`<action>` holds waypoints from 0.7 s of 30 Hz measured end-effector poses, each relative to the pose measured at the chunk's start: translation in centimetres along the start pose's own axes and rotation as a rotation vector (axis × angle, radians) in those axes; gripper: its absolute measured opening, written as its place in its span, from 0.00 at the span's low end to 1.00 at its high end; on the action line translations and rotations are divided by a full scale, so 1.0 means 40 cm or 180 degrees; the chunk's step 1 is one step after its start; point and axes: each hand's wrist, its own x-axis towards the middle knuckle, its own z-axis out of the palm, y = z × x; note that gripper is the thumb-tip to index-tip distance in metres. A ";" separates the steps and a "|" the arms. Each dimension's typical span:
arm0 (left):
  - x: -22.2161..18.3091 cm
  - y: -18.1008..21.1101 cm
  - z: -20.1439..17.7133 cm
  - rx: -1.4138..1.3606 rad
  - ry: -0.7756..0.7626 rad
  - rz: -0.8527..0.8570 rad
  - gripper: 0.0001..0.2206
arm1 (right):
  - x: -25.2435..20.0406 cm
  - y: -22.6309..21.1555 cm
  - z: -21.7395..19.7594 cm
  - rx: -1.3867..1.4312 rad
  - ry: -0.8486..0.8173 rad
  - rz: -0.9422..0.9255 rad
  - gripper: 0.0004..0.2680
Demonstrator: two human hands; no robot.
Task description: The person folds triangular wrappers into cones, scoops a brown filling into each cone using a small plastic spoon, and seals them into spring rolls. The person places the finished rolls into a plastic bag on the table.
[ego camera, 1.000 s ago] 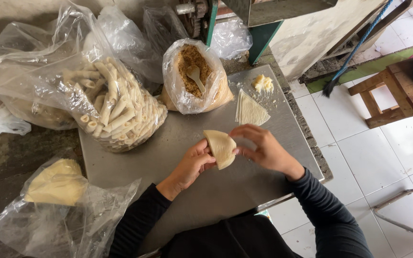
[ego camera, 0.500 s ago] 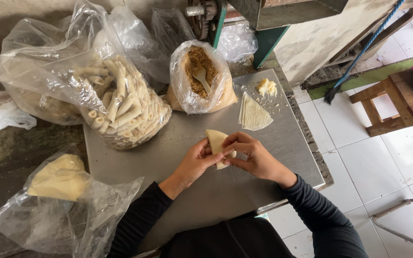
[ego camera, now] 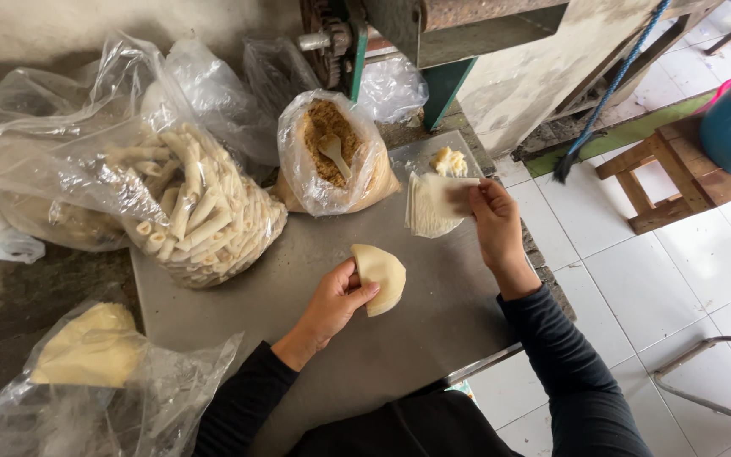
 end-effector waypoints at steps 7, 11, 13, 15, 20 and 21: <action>0.000 0.006 0.004 0.0060 0.0044 -0.0084 0.17 | -0.037 0.011 0.011 -0.3504 -0.0853 -0.1865 0.13; 0.001 0.004 0.005 0.0058 0.0047 -0.0054 0.17 | -0.054 0.010 0.018 -0.3720 -0.1092 -0.2224 0.14; 0.002 0.003 0.006 0.0022 0.0045 -0.0052 0.18 | -0.061 0.007 0.016 -0.3760 -0.1120 -0.2241 0.13; 0.002 0.005 0.005 0.0049 0.0050 -0.0052 0.18 | -0.064 0.003 0.017 -0.3776 -0.1135 -0.2248 0.12; 0.001 0.006 0.006 0.0001 0.0012 -0.0035 0.18 | -0.081 0.001 0.021 -0.3766 -0.1142 -0.2196 0.13; 0.000 0.006 0.007 0.0012 0.0010 -0.0029 0.18 | -0.083 -0.002 0.022 -0.3782 -0.1132 -0.2192 0.13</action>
